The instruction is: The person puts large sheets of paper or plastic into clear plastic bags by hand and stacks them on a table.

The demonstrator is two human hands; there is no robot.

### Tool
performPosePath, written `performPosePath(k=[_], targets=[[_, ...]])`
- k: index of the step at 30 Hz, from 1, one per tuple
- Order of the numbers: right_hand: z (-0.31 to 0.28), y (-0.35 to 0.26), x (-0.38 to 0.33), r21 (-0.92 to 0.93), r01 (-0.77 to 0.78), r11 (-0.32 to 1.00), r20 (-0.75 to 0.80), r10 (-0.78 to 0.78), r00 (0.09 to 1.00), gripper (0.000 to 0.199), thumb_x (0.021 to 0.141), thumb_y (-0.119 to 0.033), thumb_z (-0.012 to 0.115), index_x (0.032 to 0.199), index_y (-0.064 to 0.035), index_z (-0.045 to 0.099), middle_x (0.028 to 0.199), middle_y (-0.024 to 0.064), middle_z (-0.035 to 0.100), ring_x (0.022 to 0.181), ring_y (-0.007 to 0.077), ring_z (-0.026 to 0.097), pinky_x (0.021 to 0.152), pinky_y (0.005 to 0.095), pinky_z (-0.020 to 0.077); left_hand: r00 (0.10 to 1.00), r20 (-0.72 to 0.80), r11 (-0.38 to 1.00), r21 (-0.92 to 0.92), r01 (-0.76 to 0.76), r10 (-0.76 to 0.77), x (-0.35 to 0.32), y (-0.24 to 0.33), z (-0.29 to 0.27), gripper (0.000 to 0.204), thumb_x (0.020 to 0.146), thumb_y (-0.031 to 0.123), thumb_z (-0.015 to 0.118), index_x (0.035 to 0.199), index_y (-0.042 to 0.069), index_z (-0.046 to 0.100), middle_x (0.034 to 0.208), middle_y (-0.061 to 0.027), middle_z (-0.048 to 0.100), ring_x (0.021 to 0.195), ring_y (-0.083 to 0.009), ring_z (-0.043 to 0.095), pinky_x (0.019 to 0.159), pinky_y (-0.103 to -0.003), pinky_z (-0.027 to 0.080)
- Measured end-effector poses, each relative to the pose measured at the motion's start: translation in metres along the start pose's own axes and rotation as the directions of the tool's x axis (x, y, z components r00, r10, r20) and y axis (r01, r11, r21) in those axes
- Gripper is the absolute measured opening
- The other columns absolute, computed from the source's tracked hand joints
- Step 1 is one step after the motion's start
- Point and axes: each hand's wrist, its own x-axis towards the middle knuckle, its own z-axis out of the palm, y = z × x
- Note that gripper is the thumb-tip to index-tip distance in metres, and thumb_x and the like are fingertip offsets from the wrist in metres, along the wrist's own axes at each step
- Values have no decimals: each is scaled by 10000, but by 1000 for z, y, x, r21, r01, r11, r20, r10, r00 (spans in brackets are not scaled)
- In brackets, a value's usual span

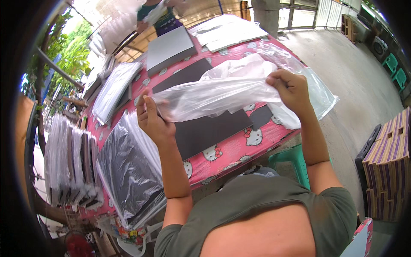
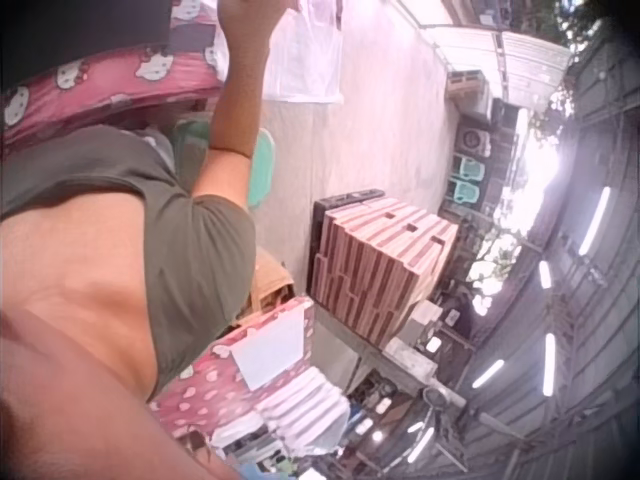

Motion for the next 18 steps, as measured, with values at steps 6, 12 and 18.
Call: performPosePath(k=[6, 12, 18], targets=[[35, -15, -9, -1, 58, 998, -120, -57, 991, 164, 769, -148, 618, 712, 3, 589, 532, 65, 514, 505, 82, 454, 495, 247, 383, 992, 125, 997, 67, 23, -31, -7, 43, -43, 231, 780, 46, 608, 995, -11, 547, 866, -39, 585, 717, -48, 497, 591, -166, 408], [55, -37, -32, 98, -43, 994, -59, 49, 997, 110, 745, -117, 632, 781, -19, 597, 542, 24, 493, 525, 45, 430, 486, 218, 363, 987, 114, 887, 460, 49, -113, -15, 61, -95, 299, 757, -31, 596, 1047, -41, 523, 911, -66, 576, 790, -98, 539, 700, -192, 435], [83, -59, -50, 119, -52, 992, -86, 62, 994, 146, 769, -145, 619, 779, 0, 605, 536, 33, 511, 500, 59, 418, 481, 221, 361, 993, 36, 977, -175, 121, -116, -32, 77, -92, 212, 807, 13, 549, 1013, -34, 531, 884, -84, 594, 783, -149, 577, 711, -260, 489]])
